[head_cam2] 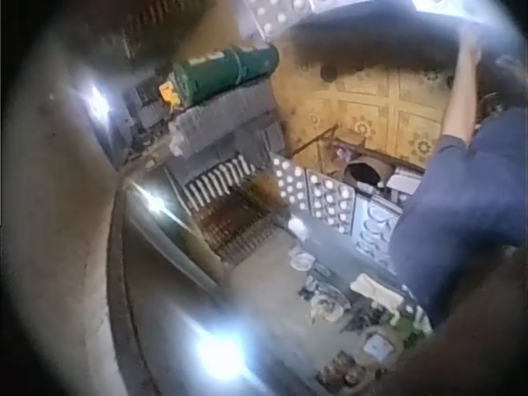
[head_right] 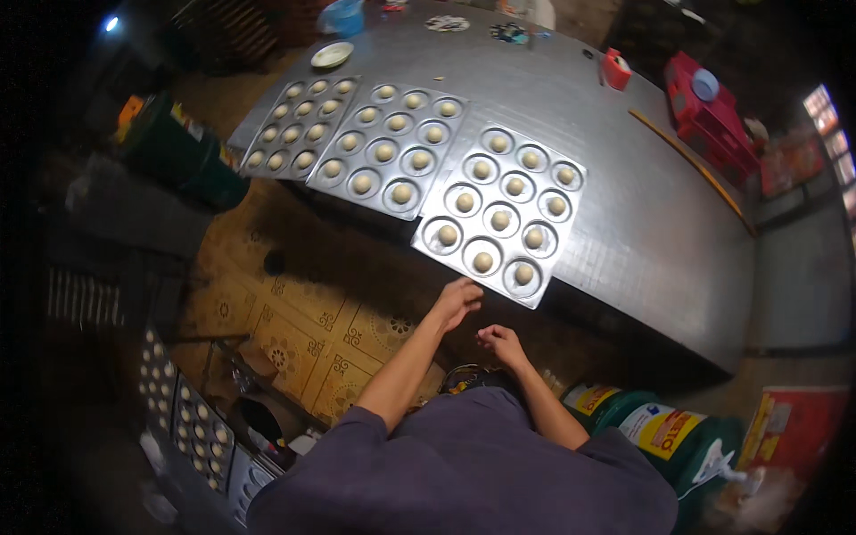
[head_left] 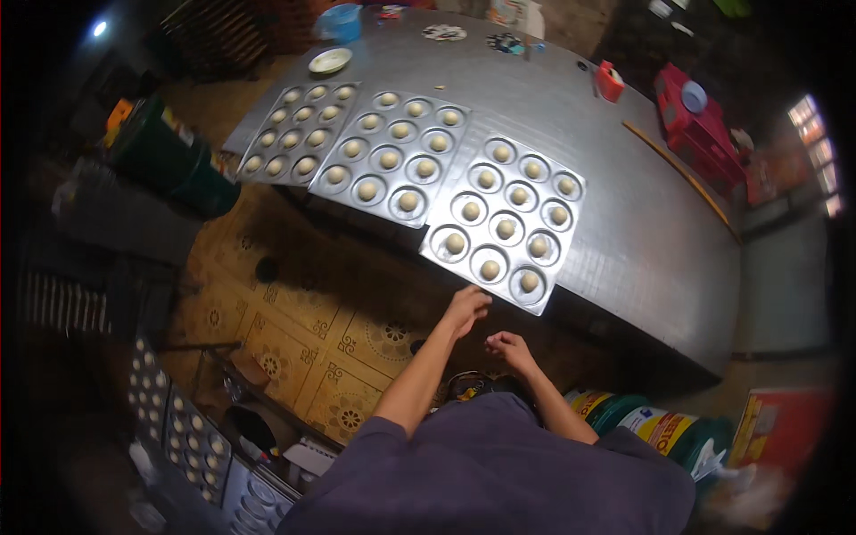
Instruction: Rolling dough into small portions and arranging them into circular baking trays.
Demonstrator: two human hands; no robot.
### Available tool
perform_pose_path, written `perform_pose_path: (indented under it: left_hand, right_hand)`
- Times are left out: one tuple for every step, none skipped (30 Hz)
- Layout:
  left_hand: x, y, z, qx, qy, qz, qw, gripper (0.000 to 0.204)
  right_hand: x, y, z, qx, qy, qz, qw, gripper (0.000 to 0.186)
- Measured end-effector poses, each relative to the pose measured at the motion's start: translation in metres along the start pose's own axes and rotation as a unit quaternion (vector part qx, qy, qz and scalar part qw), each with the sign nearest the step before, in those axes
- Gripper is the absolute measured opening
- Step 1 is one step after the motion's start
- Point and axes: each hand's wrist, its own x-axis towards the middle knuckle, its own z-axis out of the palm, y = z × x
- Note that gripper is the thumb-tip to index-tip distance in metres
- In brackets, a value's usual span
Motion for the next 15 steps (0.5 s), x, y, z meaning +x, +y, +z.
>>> perform_pose_path:
  left_hand:
    - [-0.03,0.021,0.009,0.106,0.007,-0.043,0.993,0.029]
    - [-0.055,0.026,-0.007,0.14,-0.026,-0.057,0.988,0.039]
    - [-0.08,0.026,-0.02,0.078,-0.008,-0.076,0.994,0.04]
    - [-0.108,0.025,-0.037,0.004,0.02,-0.082,0.996,0.041]
    - [-0.134,0.022,-0.046,0.004,0.049,-0.06,0.997,0.044]
    - [-0.154,0.019,-0.054,0.036,0.093,-0.047,0.994,0.047]
    - [-0.173,0.015,-0.065,0.064,0.144,-0.039,0.987,0.05]
    - [-0.194,0.012,-0.076,0.066,0.192,-0.025,0.979,0.05]
    - [-0.21,0.0,-0.086,0.033,0.254,0.012,0.967,0.048]
    - [-0.232,-0.012,-0.101,0.01,0.305,0.041,0.952,0.047]
    - [-0.261,-0.029,-0.112,-0.01,0.348,0.099,0.932,0.044]
    - [-0.296,-0.044,-0.115,-0.023,0.398,0.108,0.911,0.044]
    - [-0.331,-0.058,-0.112,-0.033,0.441,0.115,0.89,0.044]
    - [-0.369,-0.066,-0.097,-0.046,0.499,0.112,0.858,0.045]
    - [-0.403,-0.077,-0.077,-0.089,0.55,0.117,0.822,0.045]
  right_hand:
    - [0.008,-0.008,0.001,0.03,0.04,0.062,0.997,0.033]
    - [0.019,-0.016,0.011,0.048,0.066,0.121,0.989,0.036]
    - [0.034,-0.019,0.014,0.161,0.067,0.164,0.971,0.041]
    - [0.042,-0.034,0.022,0.234,0.059,0.174,0.955,0.037]
    - [0.048,-0.038,0.025,0.209,0.075,0.15,0.964,0.034]
    - [0.06,-0.033,0.022,0.158,0.06,0.114,0.979,0.025]
    - [0.082,-0.015,-0.002,0.113,-0.054,0.07,0.99,0.026]
    - [0.082,-0.023,0.019,0.039,-0.051,0.083,0.994,0.03]
    - [0.076,-0.038,0.037,-0.04,-0.046,0.085,0.995,0.034]
    - [0.082,-0.036,0.056,-0.085,-0.11,0.096,0.986,0.034]
    - [0.085,-0.032,0.073,-0.161,-0.211,0.109,0.958,0.023]
    - [0.086,-0.028,0.094,-0.228,-0.3,0.118,0.919,0.015]
    - [0.085,-0.019,0.116,-0.255,-0.34,0.12,0.897,0.015]
    - [0.084,-0.004,0.137,-0.256,-0.459,0.118,0.842,0.016]
    - [0.087,0.019,0.151,-0.251,-0.569,0.117,0.774,0.027]
